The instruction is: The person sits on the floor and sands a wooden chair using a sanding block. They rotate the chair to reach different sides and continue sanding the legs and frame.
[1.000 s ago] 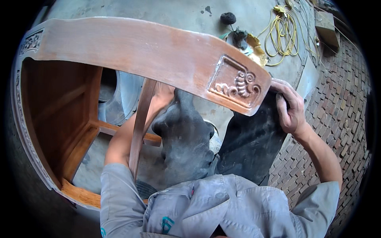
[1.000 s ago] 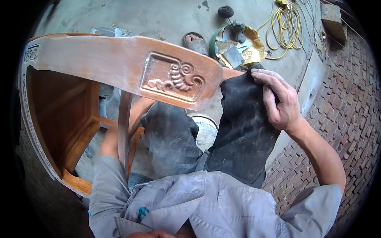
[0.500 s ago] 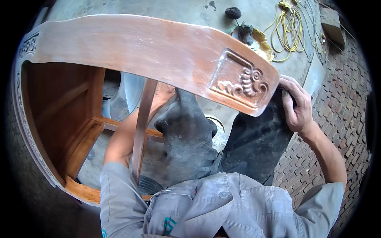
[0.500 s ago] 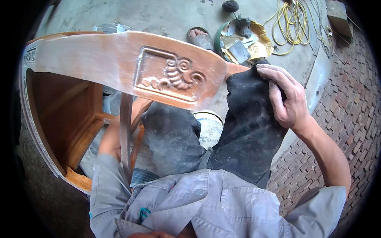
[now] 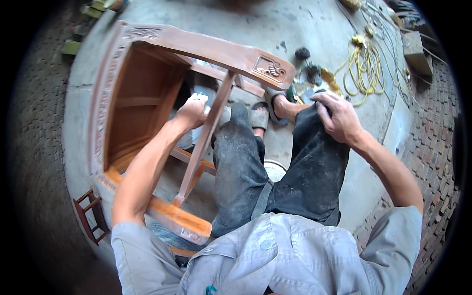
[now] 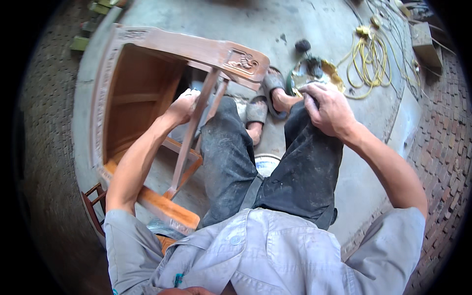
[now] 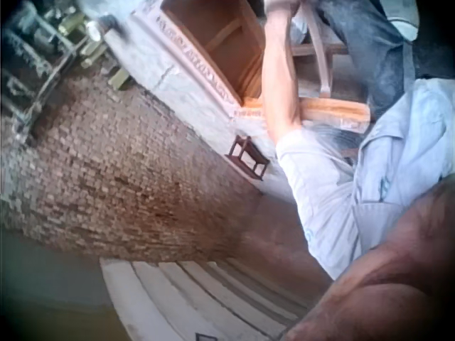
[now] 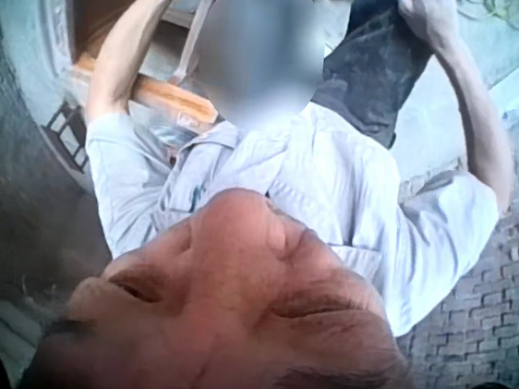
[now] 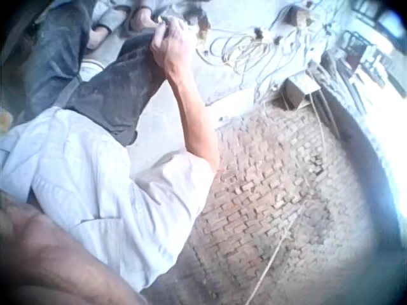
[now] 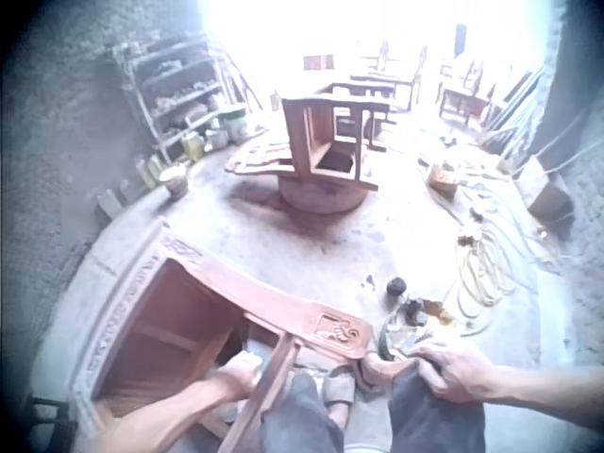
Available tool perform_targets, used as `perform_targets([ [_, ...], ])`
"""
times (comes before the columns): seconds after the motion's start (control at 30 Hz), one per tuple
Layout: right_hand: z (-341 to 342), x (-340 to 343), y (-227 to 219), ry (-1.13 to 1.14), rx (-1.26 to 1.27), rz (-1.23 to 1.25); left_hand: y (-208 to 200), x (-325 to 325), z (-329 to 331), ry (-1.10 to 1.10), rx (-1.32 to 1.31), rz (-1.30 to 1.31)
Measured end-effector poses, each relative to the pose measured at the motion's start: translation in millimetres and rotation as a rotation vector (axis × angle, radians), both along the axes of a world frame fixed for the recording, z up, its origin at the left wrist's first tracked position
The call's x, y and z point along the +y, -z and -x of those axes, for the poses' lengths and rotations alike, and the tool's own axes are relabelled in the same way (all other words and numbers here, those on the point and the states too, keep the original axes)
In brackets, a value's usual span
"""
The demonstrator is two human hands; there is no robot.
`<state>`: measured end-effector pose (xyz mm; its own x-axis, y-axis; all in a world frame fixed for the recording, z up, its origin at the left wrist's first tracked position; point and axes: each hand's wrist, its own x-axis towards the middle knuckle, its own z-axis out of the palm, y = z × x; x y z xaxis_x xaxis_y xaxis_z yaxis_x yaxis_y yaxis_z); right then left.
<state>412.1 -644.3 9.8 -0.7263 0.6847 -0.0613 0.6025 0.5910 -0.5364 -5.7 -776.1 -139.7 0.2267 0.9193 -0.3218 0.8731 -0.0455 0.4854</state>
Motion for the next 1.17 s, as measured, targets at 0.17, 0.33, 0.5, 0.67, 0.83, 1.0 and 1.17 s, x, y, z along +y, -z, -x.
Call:
perform_targets([
  [0.17,0,-15,-10,0.002,0.077,-0.128,-154,-36,-31,-0.390,-0.061,-0.560],
  [0.33,58,-113,-58,-0.144,0.611,0.074,-244,-109,-128,-0.567,-0.270,-0.712],
  [0.5,105,-185,-33,0.016,0.901,1.022,-208,-153,-181,-0.992,-0.745,-0.704],
  [0.67,89,-187,-27,0.028,0.846,1.266,-198,-173,-193,-1.094,-0.899,-0.511],
  [0.83,100,-182,-43,0.002,0.804,1.449,-194,-178,-200,-0.953,-0.835,-0.577],
  [1.0,92,-192,-42,-0.146,0.723,1.193,-216,-189,-177,-0.893,-0.822,-0.044],
  [1.17,95,-210,-32,-0.408,0.257,0.461,-212,-173,-139,-0.863,-0.962,0.311],
])
